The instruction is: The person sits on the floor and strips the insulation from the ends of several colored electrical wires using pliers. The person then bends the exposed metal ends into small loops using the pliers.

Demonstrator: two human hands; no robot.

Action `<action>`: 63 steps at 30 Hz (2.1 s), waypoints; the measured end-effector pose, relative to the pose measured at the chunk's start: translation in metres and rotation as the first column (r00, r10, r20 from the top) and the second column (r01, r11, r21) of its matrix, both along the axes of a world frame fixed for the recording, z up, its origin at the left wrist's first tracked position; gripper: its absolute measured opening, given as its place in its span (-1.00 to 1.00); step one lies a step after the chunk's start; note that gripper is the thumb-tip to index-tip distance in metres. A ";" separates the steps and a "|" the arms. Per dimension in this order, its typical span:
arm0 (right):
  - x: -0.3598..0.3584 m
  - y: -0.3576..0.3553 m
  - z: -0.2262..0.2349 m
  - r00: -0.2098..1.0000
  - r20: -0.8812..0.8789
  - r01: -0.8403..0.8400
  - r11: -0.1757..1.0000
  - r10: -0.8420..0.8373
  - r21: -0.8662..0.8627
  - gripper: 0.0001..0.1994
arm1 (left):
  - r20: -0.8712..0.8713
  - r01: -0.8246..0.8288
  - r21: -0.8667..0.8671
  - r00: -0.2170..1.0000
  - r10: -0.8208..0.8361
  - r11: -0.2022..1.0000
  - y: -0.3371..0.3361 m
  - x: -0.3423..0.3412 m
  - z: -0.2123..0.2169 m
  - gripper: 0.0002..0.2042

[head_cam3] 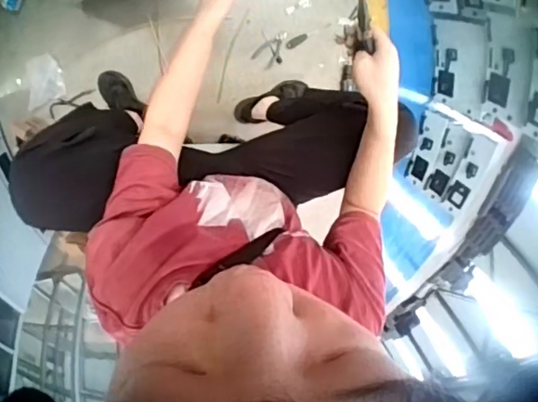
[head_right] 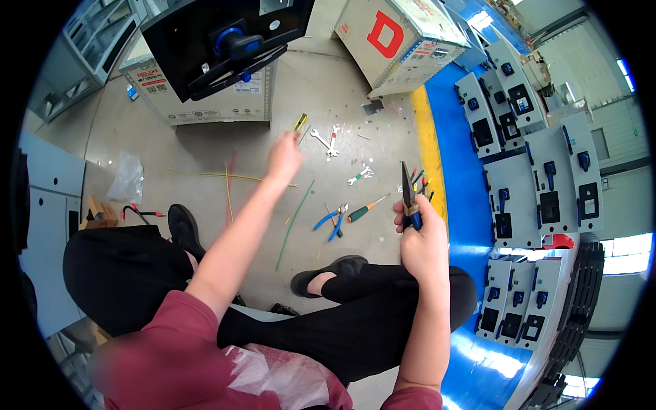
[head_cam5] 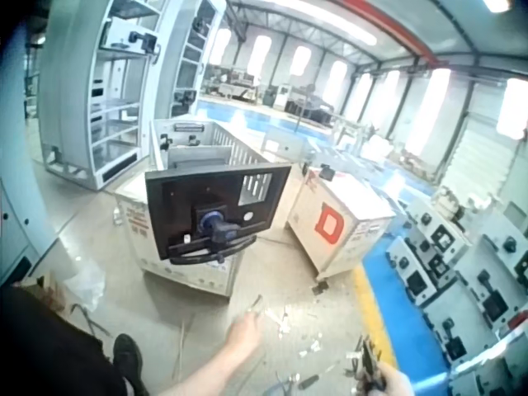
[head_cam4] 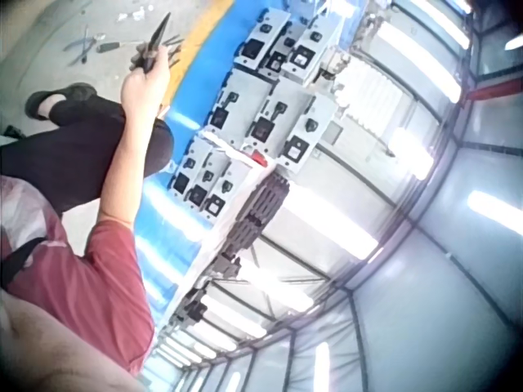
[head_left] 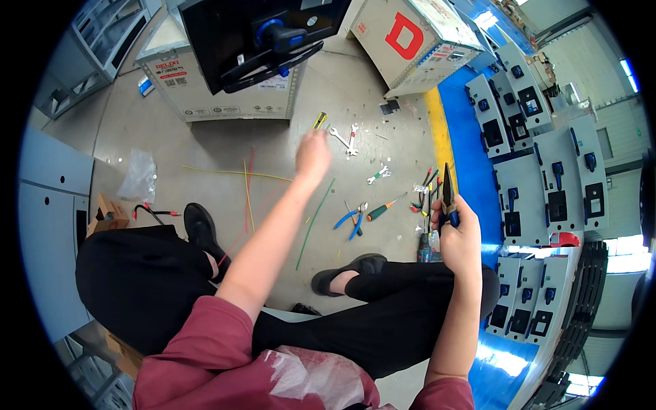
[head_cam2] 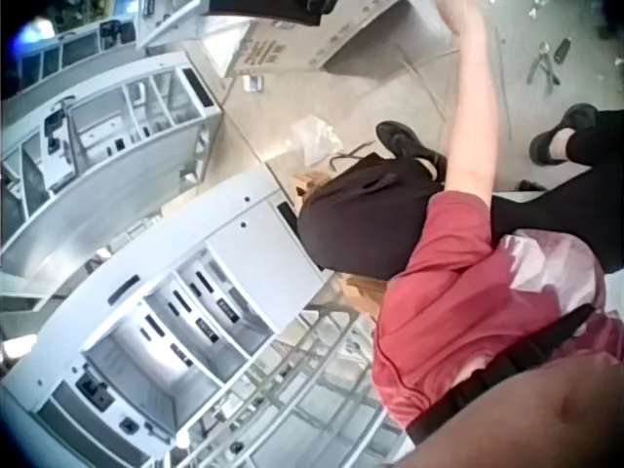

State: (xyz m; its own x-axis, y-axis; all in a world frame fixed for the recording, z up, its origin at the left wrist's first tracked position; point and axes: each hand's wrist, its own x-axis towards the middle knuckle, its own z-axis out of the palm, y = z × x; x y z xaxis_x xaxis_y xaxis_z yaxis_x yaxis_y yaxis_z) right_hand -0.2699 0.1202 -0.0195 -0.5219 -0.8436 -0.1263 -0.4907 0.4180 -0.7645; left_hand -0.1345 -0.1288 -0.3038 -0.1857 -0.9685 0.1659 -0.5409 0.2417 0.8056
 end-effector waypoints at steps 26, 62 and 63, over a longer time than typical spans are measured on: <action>0.044 -0.025 -0.241 0.904 0.135 -0.286 0.337 0.406 0.897 -0.40 | -0.273 0.222 0.942 0.944 0.188 0.251 0.150 0.081 -0.182 -0.81; 0.023 -0.035 -0.372 0.593 0.769 0.233 0.965 -0.237 0.118 -0.62 | -0.416 0.475 0.836 0.875 -0.246 0.276 0.165 0.087 -0.084 -0.71; 0.022 -0.034 -0.372 0.570 0.790 0.246 0.964 -0.226 0.098 -0.64 | -0.415 0.478 0.835 0.872 -0.259 0.272 0.164 0.087 -0.084 -0.72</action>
